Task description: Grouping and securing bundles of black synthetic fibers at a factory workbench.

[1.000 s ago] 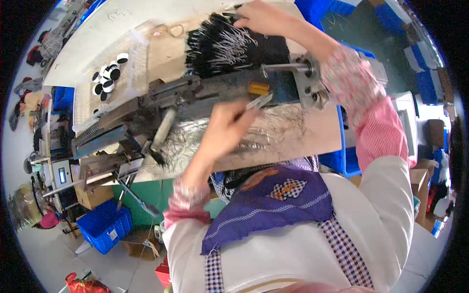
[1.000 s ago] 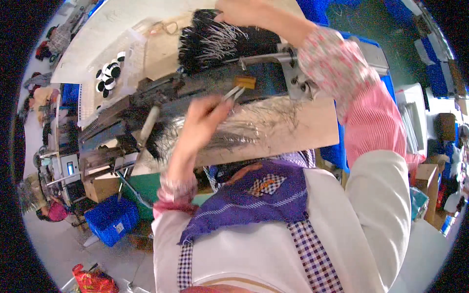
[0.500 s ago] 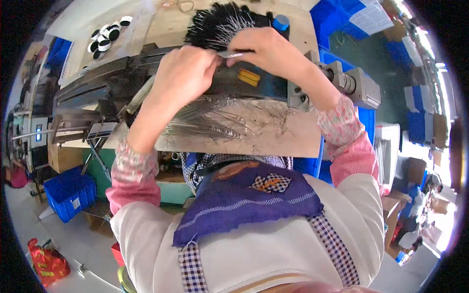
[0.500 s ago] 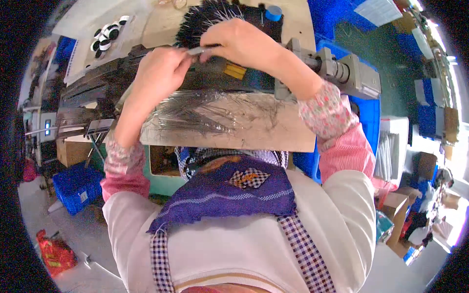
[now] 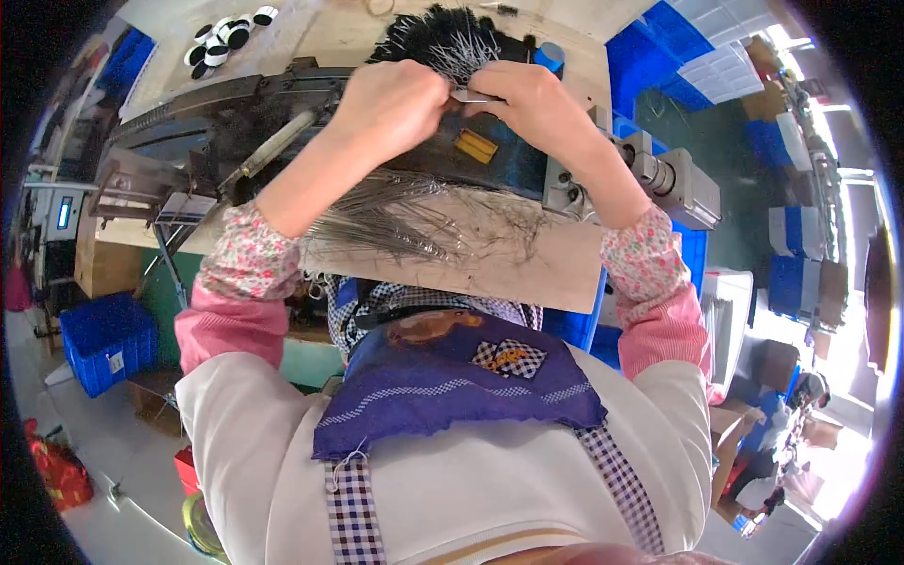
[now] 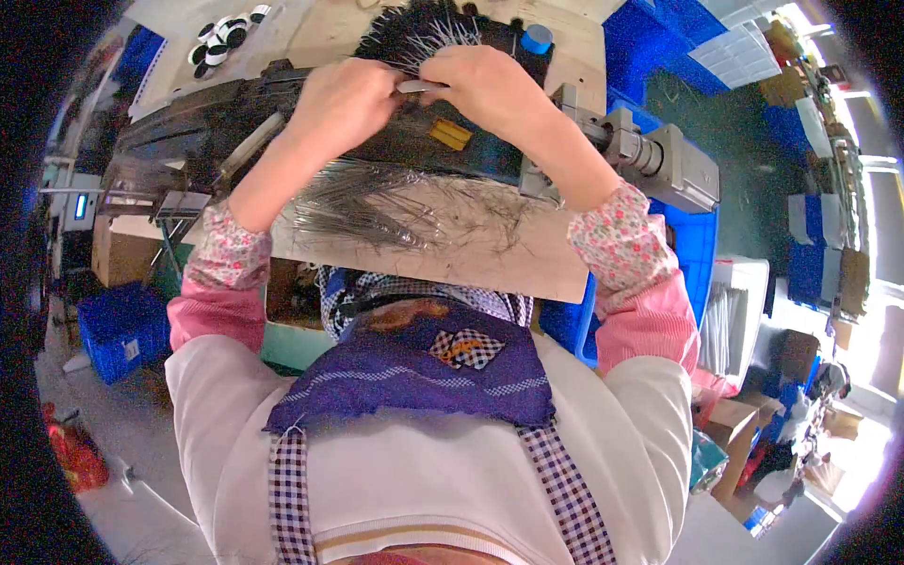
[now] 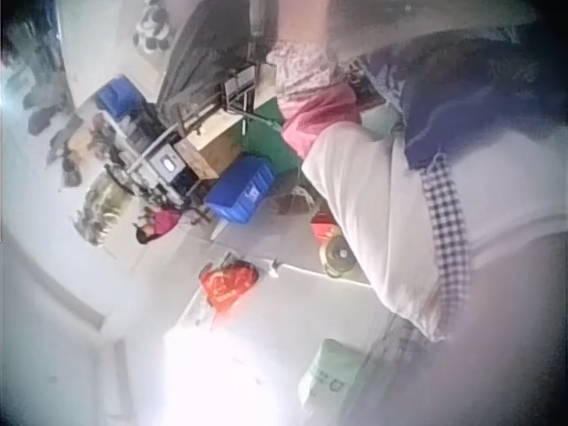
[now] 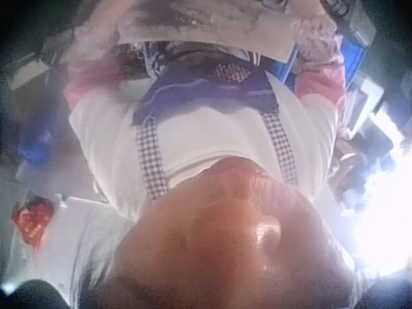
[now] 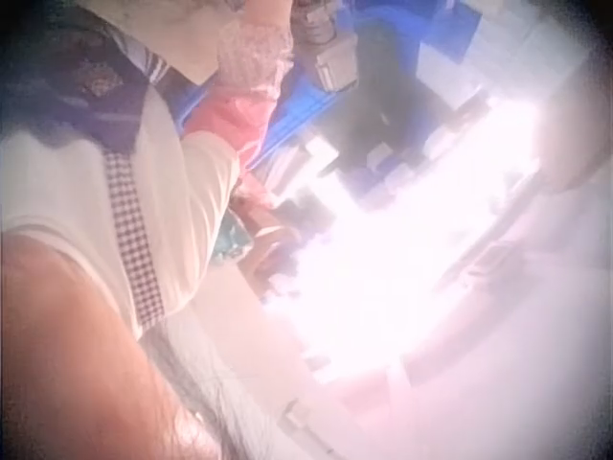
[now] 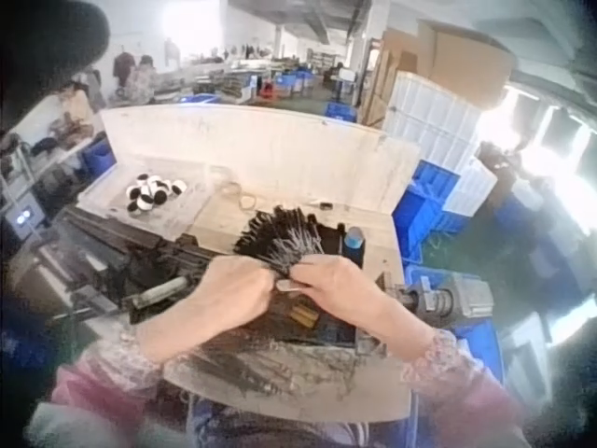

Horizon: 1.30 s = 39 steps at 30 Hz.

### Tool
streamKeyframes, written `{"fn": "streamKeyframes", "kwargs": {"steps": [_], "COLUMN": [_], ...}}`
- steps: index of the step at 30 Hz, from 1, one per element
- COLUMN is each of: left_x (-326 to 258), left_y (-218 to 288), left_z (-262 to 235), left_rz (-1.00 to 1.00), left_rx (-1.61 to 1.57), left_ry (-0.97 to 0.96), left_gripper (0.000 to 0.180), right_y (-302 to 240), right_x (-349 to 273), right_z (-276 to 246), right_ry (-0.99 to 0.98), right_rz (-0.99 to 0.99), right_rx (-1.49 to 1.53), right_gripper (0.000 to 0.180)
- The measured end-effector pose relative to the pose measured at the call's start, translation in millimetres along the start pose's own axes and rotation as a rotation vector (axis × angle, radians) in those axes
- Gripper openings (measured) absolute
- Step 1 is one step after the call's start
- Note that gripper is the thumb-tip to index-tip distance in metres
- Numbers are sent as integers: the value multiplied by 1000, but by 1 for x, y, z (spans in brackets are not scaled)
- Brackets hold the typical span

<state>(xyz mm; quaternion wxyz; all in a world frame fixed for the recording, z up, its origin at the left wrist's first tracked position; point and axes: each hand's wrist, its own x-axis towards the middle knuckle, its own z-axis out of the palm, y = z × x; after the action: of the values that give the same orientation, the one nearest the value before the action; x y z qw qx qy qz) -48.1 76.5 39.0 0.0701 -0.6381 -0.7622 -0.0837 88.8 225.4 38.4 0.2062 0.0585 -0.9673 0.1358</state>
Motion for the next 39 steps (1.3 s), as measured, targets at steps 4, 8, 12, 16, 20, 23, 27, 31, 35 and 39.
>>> {"fn": "streamKeyframes", "kwargs": {"steps": [4,8,12,16,20,23,27,31,35,39], "left_x": [-29,-55,-107,-129,-114,-104,-85,-90,-88,-160], "left_y": [-20,-20,21,31,-9,-43,-20,15,3,-50], "left_z": [-15,0,34,71,58,40,-10,67,51,61], "left_rz": [147,178,-137,-386,-979,-352,-329,-589,-566,-986], "left_rx": [112,175,-214,-857,-1884,-2921,-2925,-1456,-1332,-1536], "left_ry": [364,726,892,555,400,-55,-84,247,34,273], "left_gripper": [8,19,23,20,30,64,63,27,27,33], "right_y": [-6,-19,-13,-11,-16,-13,-10,-16,-25,-65], "right_x": [13,27,34,36,34,34,35,42,34,-18], "right_z": [10,19,30,43,47,49,49,46,41,33], "right_ry": [56,89,186,172,207,195,159,150,216,187], "right_rz": [-49,99,51,22,-25,23,58,25,4,41], "right_rx": [97,500,378,283,187,261,319,290,90,174], "right_gripper": [14,18,19,14,15,16,16,17,18,27]}}
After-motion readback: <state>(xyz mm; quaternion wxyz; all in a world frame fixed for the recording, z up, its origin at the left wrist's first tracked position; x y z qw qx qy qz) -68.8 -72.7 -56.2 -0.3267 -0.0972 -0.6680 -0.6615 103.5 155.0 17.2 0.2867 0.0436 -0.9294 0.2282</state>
